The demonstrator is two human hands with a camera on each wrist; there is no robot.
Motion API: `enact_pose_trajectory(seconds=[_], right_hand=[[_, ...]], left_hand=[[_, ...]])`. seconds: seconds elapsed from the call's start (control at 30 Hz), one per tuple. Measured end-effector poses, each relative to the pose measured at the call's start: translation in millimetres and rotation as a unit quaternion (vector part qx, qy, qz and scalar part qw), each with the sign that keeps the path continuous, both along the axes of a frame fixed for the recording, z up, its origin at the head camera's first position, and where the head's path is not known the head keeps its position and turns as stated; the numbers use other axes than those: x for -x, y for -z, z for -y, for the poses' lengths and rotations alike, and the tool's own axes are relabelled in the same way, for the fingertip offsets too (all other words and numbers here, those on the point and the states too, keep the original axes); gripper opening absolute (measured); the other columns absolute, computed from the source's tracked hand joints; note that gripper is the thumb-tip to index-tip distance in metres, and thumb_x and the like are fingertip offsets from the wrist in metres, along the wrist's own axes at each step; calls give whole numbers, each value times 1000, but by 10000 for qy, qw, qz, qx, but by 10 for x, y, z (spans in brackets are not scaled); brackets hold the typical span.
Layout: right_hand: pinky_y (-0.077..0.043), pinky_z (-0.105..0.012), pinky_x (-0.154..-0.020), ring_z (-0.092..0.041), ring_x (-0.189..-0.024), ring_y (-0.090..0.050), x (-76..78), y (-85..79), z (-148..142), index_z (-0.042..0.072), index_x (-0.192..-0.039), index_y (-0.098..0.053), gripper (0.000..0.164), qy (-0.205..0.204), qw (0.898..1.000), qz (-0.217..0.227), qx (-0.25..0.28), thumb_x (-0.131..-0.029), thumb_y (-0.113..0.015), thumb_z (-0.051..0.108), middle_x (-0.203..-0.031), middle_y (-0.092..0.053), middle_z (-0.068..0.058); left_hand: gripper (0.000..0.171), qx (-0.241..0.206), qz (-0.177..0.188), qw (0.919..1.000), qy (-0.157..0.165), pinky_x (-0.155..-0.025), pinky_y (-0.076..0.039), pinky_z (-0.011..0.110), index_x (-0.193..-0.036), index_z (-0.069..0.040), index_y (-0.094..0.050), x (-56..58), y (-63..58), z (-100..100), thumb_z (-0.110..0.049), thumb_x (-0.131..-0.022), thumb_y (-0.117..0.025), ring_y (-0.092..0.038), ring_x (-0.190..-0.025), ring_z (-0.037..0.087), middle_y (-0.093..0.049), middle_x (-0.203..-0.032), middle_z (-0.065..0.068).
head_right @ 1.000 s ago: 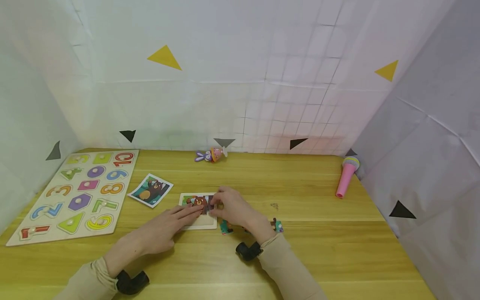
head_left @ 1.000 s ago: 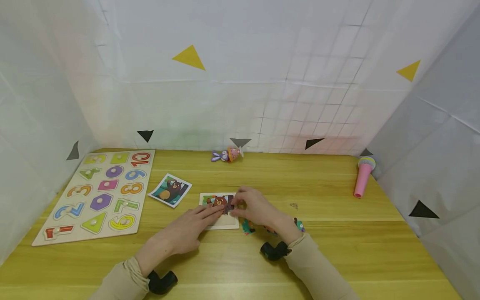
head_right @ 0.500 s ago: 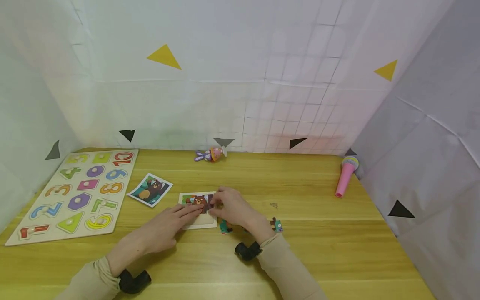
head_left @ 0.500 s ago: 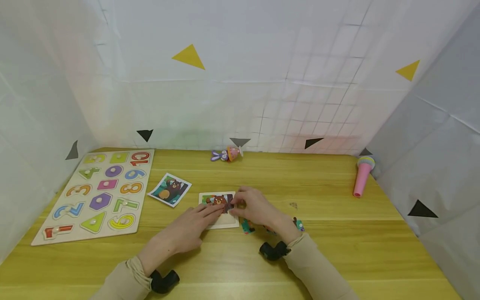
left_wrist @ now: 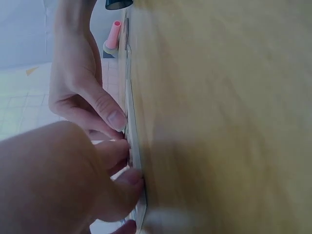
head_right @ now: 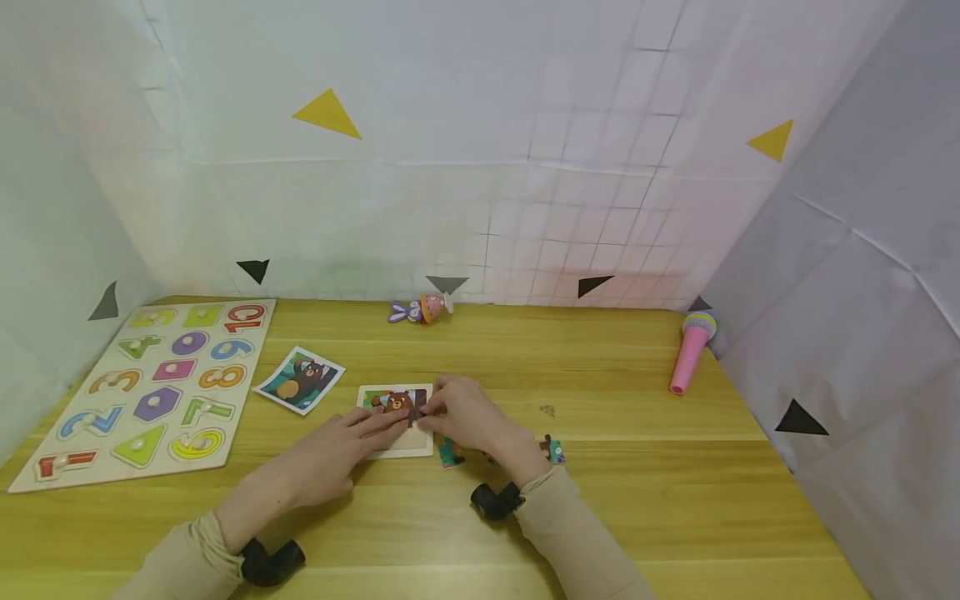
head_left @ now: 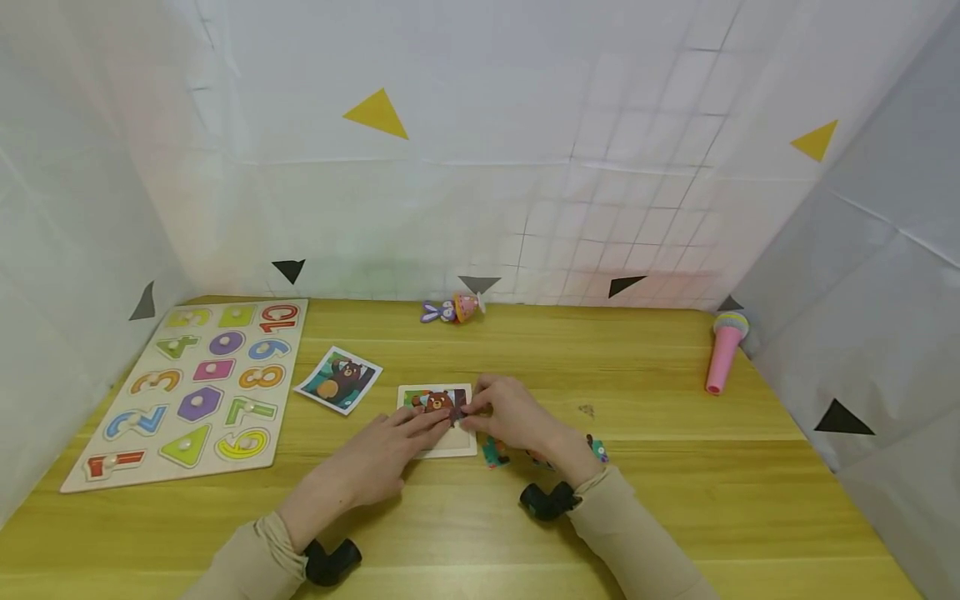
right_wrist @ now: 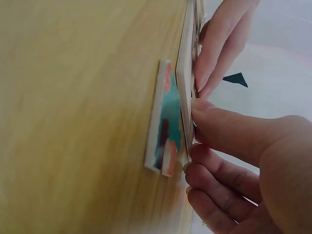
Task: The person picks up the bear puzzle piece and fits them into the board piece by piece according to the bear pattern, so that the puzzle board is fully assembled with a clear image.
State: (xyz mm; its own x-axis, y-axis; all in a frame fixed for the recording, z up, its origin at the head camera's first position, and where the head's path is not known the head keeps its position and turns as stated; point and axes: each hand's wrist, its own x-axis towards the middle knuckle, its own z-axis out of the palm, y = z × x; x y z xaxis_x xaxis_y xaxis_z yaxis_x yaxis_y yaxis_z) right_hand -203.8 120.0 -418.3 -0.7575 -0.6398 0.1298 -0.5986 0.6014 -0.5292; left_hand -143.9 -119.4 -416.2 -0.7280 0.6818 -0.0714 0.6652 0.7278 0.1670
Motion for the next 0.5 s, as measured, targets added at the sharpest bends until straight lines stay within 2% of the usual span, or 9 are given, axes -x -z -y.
enact_pose_trajectory(seconds=[0.23, 0.5], right_hand=[[-47, -19, -62, -5, -73, -55, -2, -6, 1, 6, -104, -80, 20, -95, 9998, -121, -117, -90, -76, 18, -90, -62, 2], [-45, -19, -56, -3, -64, -50, -17, -23, 16, 5, -105, -80, 20, -177, 9993, -53, -325, -92, -74, 19, -86, -58, 3]], left_hand=[[83, 204, -163, 9996, 82, -105, -43, 56, -157, -14, -35, -35, -30, -33, -6, -83, -72, -31, -146, 36, -26, -165, 0], [80, 299, -130, 9995, 40, -106, -43, 58, -157, -14, -34, -36, -31, -38, -7, -86, -70, -28, -147, 35, -25, -166, -1]])
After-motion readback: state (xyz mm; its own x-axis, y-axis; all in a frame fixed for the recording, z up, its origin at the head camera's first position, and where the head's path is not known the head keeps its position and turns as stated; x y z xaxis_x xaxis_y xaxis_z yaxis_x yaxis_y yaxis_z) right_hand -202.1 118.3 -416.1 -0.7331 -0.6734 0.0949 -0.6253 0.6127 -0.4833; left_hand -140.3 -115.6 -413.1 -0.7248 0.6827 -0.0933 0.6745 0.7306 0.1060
